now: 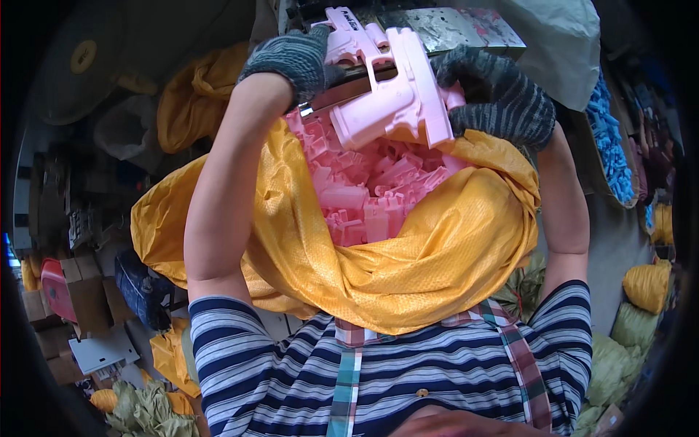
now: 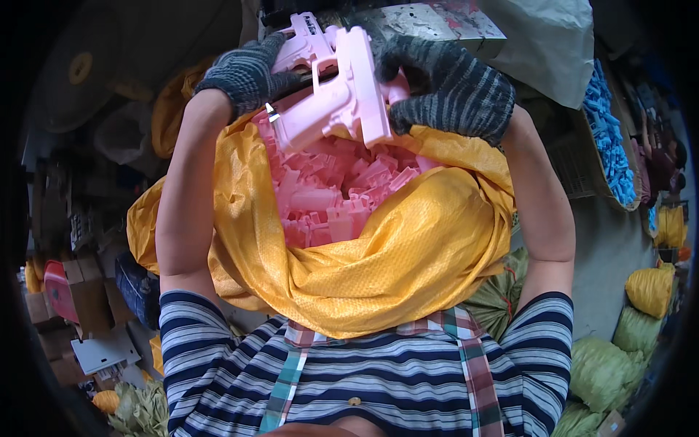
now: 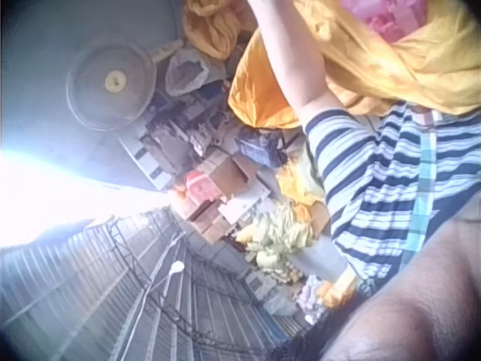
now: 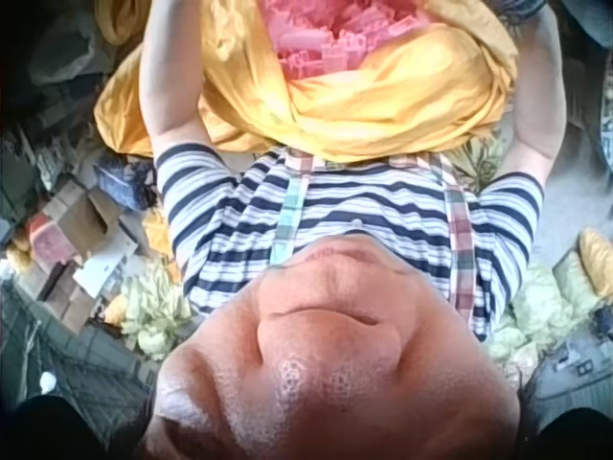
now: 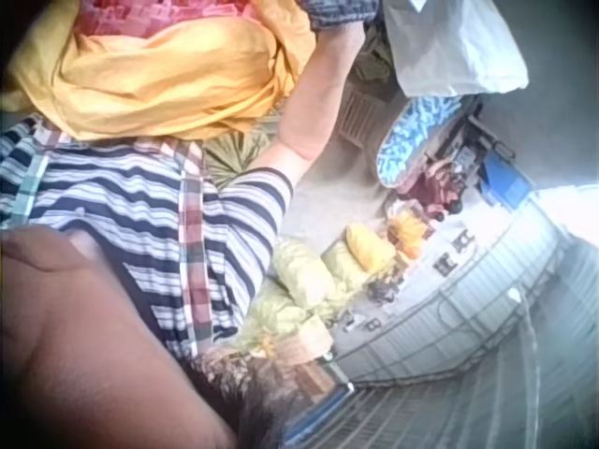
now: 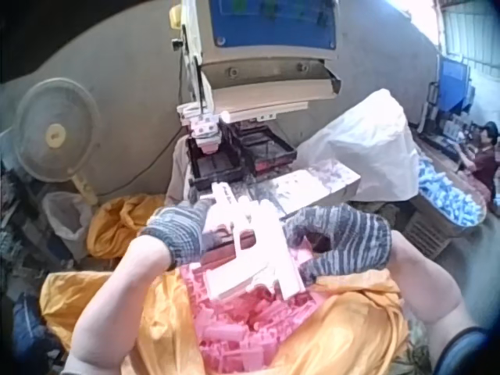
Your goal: Assembling pink plastic toy guns at a factory workstation.
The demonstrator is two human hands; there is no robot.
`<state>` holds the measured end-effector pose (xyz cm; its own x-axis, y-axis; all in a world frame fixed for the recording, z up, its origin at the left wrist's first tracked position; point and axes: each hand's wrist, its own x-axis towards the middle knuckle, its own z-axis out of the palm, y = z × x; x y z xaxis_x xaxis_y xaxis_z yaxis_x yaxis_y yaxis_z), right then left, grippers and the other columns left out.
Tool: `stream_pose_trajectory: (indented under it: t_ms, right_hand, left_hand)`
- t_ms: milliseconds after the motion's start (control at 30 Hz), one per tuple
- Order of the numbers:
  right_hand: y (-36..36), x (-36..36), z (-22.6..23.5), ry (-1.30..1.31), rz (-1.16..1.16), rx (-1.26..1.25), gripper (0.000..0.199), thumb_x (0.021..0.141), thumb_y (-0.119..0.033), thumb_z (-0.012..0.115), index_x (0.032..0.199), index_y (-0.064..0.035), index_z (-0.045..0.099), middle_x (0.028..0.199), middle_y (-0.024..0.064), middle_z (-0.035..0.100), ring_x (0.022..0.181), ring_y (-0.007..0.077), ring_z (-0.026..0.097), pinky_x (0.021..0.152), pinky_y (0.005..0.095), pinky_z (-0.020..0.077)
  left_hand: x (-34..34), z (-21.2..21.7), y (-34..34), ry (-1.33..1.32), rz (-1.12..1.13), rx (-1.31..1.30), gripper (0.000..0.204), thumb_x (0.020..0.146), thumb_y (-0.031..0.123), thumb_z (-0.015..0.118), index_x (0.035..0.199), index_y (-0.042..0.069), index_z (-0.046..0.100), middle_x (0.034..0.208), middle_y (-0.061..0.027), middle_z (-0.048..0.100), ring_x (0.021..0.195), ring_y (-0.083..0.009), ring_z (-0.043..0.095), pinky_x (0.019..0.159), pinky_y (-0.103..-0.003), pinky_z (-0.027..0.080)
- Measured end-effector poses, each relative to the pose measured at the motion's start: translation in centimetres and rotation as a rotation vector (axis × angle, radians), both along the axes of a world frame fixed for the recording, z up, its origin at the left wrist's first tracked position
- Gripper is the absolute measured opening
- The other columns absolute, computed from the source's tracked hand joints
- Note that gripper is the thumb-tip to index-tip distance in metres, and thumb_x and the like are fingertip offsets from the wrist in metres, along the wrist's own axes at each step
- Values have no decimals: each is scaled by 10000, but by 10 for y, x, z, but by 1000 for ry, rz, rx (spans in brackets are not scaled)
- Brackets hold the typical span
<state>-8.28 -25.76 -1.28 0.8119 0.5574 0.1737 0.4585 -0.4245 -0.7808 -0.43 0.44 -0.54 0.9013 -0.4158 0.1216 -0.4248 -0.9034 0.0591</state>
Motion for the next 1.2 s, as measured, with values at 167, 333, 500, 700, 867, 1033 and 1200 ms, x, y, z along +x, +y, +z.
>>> stream_pose_trajectory:
  t_ms: [167, 333, 500, 700, 867, 1033, 1200]
  right_hand:
    - [4, 17, -6, -438, -156, 60, 472, 674, -107, 751, 1097, -59, 546, 998, 70, 587, 961, 185, 568, 871, 302, 464]
    - [28, 56, -11, -369, -1, 78, 484, 678, -200, 749, 1124, -98, 592, 1088, 100, 604, 1033, 222, 567, 920, 314, 440]
    - [50, 101, -37, -337, -27, 14, 414, 787, -88, 632, 1193, -114, 557, 1185, 69, 553, 1088, 211, 530, 939, 315, 434]
    - [43, 102, -17, -607, 22, -379, 412, 786, -163, 620, 1156, -17, 515, 1027, 164, 578, 970, 300, 573, 840, 366, 460]
    - [58, 37, -1, -170, 187, -390, 342, 796, -134, 602, 1126, -50, 568, 1083, 130, 598, 975, 295, 573, 865, 354, 457]
    - [108, 19, -90, 92, 443, -863, 525, 709, -203, 692, 1200, -105, 534, 1105, 142, 596, 1017, 321, 561, 870, 377, 444]
    - [95, 9, -139, 201, 724, -1225, 533, 682, -133, 685, 1195, -118, 545, 1083, 157, 602, 988, 326, 575, 861, 386, 450]
  left_hand:
    - [-16, -28, 8, -377, -28, 148, 522, 783, 341, 599, 1241, 129, 465, 1124, -162, 552, 1056, -314, 517, 908, -435, 389]
    - [-66, -13, 78, -278, 231, -3, 442, 827, 276, 544, 1196, 39, 481, 1069, -188, 569, 988, -340, 548, 876, -417, 421]
    - [-130, 14, 142, -143, 774, 365, 540, 829, 327, 552, 1265, 29, 435, 1117, -194, 544, 1005, -334, 539, 864, -418, 430]
    - [-122, -19, 150, -198, 467, 195, 610, 779, 293, 643, 1285, 34, 421, 1218, -208, 495, 1124, -346, 482, 960, -417, 376]
    - [-126, -26, 67, -14, -269, -387, 557, 760, 126, 679, 1260, 28, 456, 1225, -163, 511, 1156, -311, 470, 990, -360, 353]
    - [-173, -55, 29, 616, -943, -436, 456, 784, 109, 537, 1229, 19, 490, 1150, -136, 568, 1045, -252, 559, 939, -351, 418]
    - [-164, -43, 24, 577, -857, -396, 470, 787, 139, 568, 1237, 26, 488, 1198, -138, 541, 1089, -265, 532, 939, -356, 410]
